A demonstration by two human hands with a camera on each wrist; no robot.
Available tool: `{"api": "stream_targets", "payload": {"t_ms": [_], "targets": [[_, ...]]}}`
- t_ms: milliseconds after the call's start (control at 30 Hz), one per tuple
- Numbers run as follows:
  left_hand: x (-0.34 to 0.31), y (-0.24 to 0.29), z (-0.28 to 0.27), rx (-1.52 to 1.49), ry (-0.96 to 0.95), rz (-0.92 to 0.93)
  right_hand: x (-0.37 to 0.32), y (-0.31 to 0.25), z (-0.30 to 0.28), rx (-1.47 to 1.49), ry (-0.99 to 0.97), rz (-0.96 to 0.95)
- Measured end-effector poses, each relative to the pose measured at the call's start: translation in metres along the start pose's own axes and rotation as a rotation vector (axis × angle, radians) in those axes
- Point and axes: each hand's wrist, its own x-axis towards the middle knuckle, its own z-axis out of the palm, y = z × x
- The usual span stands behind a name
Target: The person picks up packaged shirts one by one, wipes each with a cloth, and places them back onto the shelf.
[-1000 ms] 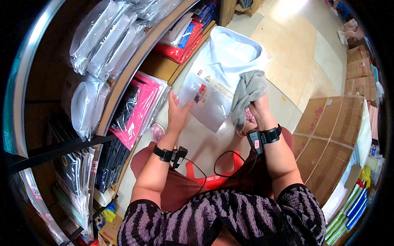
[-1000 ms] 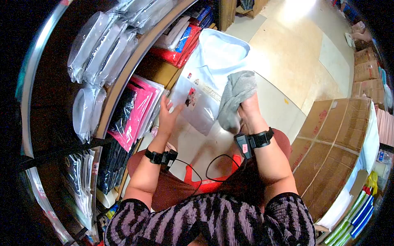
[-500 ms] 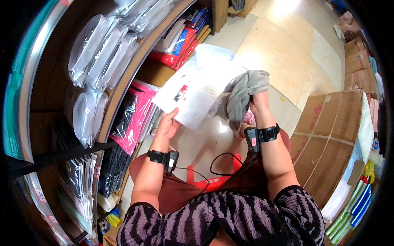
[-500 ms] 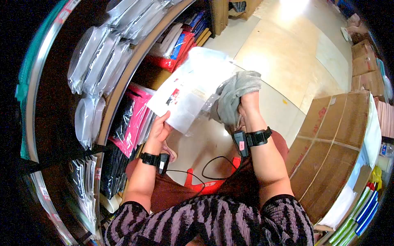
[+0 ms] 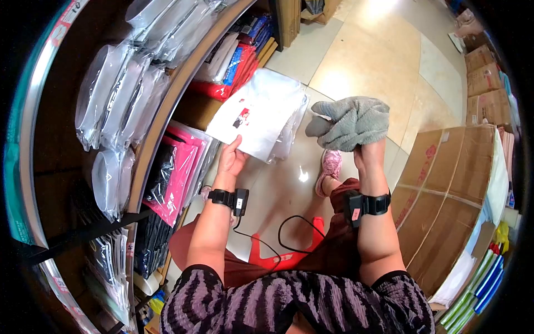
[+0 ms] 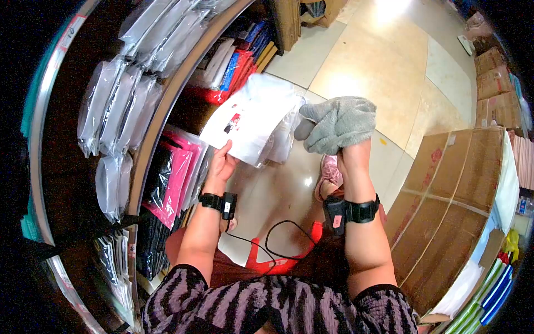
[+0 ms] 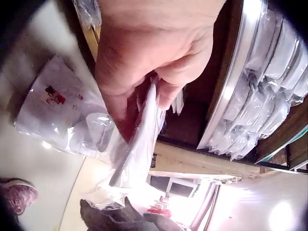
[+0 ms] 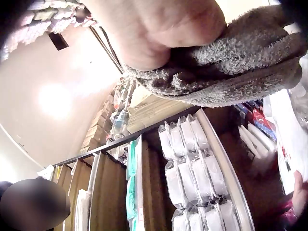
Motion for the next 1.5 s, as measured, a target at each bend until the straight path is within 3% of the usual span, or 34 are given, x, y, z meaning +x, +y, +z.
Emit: {"api": "stream_targets", "payload": {"t_ms": [133, 400, 667, 767, 867, 967, 1067, 1133, 1167, 1267, 1333, 1400, 1500], "targets": [[0.05, -0.041, -0.027, -0.06, 0.02, -0.065, -0.002, 0.006, -0.001, -0.076, -0.056, 0.006], [0.113, -0.119, -0.082, 0.052, 0.34, -0.322, -0.007, 0.02, -0.003, -0.13, -0.011, 0.115], [0.116, -0.133, -0.103, 0.286, 0.462, -0.407, -0.007, 0.035, 0.003, -0.217, -0.011, 0.054], [0.105, -0.127, -0.096, 0.299, 0.481, -0.33, -0.007, 0.034, 0.007, -0.278, -0.102, 0.039], [0.082, -0.108, -0.076, 0.433, 0.375, -0.348, -0.003, 0.039, 0.008, -0.381, -0.109, 0.013], [0.053, -0.08, -0.056, 0.548, 0.249, -0.333, -0.003, 0.042, 0.009, -0.306, -0.141, 0.11], [0.018, -0.038, -0.028, 0.617, 0.126, -0.209, 0.0, 0.055, -0.002, -0.153, -0.175, 0.166], [-0.01, -0.004, -0.014, 0.667, 0.068, -0.027, -0.002, 0.058, -0.001, 0.003, -0.156, 0.276], [-0.026, 0.016, -0.011, 0.695, 0.037, 0.063, -0.002, 0.062, -0.005, 0.047, -0.246, 0.257], [-0.074, 0.077, -0.004, 0.862, 0.111, 0.448, -0.009, 0.064, 0.001, 0.097, -0.363, 0.273], [-0.12, 0.122, 0.007, 1.051, 0.258, 0.778, -0.013, 0.061, 0.006, 0.105, -0.403, 0.293], [-0.165, 0.17, 0.015, 1.456, 0.503, 1.175, -0.011, 0.067, 0.011, 0.125, -0.461, 0.297], [-0.206, 0.219, 0.007, 1.686, 0.784, 1.324, -0.013, 0.07, 0.025, -0.01, -0.515, 0.246]]}}
